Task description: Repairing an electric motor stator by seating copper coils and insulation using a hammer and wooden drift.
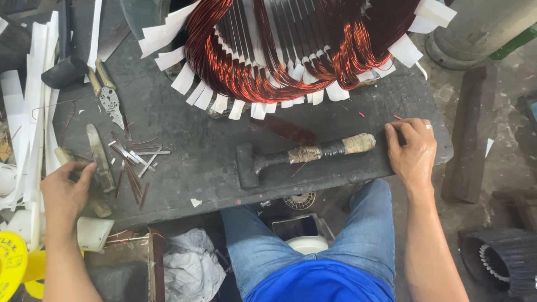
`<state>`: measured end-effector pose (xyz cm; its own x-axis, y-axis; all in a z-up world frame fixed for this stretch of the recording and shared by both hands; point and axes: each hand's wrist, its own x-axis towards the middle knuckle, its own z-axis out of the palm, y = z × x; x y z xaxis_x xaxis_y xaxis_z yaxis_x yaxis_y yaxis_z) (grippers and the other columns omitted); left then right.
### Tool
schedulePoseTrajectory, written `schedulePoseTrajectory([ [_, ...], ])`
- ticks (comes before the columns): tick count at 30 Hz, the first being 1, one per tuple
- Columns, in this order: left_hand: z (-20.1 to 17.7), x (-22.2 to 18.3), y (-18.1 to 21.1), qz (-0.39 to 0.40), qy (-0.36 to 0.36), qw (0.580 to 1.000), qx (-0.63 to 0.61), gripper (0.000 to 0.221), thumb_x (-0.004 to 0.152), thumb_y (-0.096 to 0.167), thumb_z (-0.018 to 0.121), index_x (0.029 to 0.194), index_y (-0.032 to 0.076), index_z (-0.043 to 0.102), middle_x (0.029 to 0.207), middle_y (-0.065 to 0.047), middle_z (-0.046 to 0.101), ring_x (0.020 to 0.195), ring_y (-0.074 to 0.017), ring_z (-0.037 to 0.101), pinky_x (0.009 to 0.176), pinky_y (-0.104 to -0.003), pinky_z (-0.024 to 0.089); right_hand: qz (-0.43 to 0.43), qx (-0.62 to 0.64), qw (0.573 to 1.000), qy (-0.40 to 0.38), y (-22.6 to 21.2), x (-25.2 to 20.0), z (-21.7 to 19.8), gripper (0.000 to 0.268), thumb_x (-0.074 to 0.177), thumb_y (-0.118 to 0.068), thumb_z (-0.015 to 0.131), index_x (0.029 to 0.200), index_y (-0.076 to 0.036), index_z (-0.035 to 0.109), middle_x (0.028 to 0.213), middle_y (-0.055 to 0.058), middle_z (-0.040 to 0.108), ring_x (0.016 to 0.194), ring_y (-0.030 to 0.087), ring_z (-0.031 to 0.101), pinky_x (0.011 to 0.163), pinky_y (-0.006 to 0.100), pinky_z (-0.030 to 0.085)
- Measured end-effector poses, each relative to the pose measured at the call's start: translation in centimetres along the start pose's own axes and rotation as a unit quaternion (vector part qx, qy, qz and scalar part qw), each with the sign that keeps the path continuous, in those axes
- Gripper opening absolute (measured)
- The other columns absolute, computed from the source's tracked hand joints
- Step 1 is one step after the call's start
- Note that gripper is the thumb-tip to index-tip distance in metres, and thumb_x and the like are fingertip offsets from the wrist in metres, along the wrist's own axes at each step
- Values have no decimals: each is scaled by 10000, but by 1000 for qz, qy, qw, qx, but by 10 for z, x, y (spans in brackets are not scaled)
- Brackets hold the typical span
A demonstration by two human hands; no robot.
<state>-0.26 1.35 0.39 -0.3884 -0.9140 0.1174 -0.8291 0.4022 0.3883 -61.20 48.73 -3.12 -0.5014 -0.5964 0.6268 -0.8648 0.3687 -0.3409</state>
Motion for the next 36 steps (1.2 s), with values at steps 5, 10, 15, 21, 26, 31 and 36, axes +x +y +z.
schedulePoseTrajectory([
  [5, -1, 1, 2, -3, -1, 1000, 8, 343, 1180, 334, 737, 1247, 11, 829, 1193, -220, 804, 1084, -367, 715, 1024, -485, 493, -1, -4, 1000, 4, -3, 2, -1, 136, 1120, 4, 769, 986, 1, 793, 1069, 128, 768, 1073, 335, 696, 938, 436, 545],
  [10, 2, 3, -4, -2, 2, 1000, 8, 325, 1174, 345, 740, 1218, 38, 837, 1123, -176, 812, 1009, -325, 710, 981, -455, 499, 0, -3, 1000, 3, -2, 2, 0, 128, 1121, -2, 767, 996, 0, 792, 1081, 129, 766, 1062, 336, 688, 933, 440, 546],
  [15, 2, 4, -2, -14, -9, 1000, 15, 327, 1173, 361, 736, 1217, 55, 841, 1110, -175, 818, 997, -334, 717, 1005, -451, 488, 5, -9, 1000, 0, 1, 0, 2, 131, 1121, -10, 769, 992, -2, 790, 1076, 121, 766, 1071, 330, 691, 928, 429, 546],
  [21, 8, 7, -13, 3, -3, 1000, 26, 342, 1173, 370, 747, 1207, 45, 847, 1057, -173, 819, 947, -336, 716, 982, -445, 493, 2, -9, 1000, -2, 0, 1, 1, 127, 1129, -27, 773, 1005, -9, 794, 1075, 115, 750, 1039, 332, 674, 934, 438, 540],
  [26, 7, 6, -11, 5, -2, 1000, 25, 344, 1170, 377, 747, 1202, 49, 847, 1119, -184, 822, 1020, -348, 724, 1017, -459, 488, 0, -3, 1000, 2, 0, 0, 2, 122, 1120, -13, 776, 1000, -11, 798, 1090, 124, 769, 1059, 332, 685, 962, 439, 531],
  [31, 6, 5, -8, 4, -4, 1000, 24, 335, 1168, 366, 741, 1211, 49, 844, 1091, -192, 815, 1001, -355, 705, 1009, -463, 478, 2, -9, 1000, -3, 0, 0, 1, 132, 1120, -17, 776, 990, -9, 794, 1093, 126, 772, 1058, 330, 683, 940, 434, 538],
  [36, 4, 4, -7, -4, -8, 1000, 25, 356, 1176, 392, 738, 1203, 52, 841, 1016, -185, 804, 916, -332, 680, 966, -455, 481, 1, -4, 1000, -2, -1, 1, 0, 142, 1125, -13, 776, 984, -6, 784, 1090, 131, 769, 1062, 338, 679, 944, 437, 540],
])
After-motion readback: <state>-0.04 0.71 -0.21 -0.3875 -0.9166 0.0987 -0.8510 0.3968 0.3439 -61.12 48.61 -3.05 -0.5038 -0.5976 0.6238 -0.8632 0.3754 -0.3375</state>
